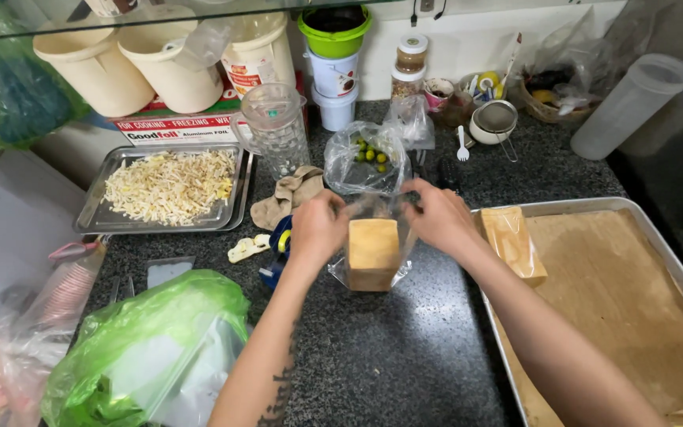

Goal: Packaging loaves of bread into plastic bags and sealing them with tape.

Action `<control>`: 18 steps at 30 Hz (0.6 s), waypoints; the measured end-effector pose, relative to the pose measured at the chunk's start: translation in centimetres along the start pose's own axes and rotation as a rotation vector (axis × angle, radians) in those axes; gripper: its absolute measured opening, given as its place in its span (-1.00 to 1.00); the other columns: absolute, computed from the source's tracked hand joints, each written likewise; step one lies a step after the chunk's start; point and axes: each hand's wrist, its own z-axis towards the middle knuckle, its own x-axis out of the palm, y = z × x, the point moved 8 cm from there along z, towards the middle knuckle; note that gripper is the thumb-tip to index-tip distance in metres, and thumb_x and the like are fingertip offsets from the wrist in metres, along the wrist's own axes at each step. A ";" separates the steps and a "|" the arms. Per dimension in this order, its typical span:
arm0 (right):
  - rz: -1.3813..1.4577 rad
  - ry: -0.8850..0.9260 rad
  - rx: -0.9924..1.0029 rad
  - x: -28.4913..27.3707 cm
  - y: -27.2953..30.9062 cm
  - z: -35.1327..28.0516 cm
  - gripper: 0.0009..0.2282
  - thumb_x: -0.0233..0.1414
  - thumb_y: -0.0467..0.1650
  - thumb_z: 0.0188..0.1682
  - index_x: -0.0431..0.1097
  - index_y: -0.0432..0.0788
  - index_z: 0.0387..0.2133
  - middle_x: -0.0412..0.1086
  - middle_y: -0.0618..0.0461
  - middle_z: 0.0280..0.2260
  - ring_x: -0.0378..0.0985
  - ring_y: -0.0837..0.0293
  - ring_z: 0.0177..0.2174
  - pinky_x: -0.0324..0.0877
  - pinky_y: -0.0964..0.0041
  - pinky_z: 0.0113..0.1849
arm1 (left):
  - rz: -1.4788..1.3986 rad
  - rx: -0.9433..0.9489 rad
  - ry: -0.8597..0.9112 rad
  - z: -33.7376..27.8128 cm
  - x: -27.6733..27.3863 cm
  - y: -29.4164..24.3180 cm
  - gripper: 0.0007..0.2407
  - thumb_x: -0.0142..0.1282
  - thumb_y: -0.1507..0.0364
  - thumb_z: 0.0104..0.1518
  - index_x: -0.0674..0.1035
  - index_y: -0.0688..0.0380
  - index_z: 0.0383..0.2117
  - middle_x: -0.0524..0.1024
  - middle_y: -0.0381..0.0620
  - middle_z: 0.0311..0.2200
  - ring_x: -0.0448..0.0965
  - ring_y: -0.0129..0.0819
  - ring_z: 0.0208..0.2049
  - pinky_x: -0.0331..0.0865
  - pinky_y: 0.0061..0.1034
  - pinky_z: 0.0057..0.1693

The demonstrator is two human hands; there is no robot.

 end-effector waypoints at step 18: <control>0.918 -0.221 -0.049 16.4 -9.4 -2.7 -0.18 0.36 -0.30 -0.21 -0.09 -0.23 0.21 0.20 0.20 -0.40 0.23 0.33 -0.43 0.24 0.42 -0.42 | -0.711 -0.155 -0.241 -8.1 8.7 7.5 -0.49 0.50 0.37 -0.09 0.34 0.19 -0.13 0.26 -0.28 -0.49 0.23 -0.54 -0.48 0.24 -0.57 -0.36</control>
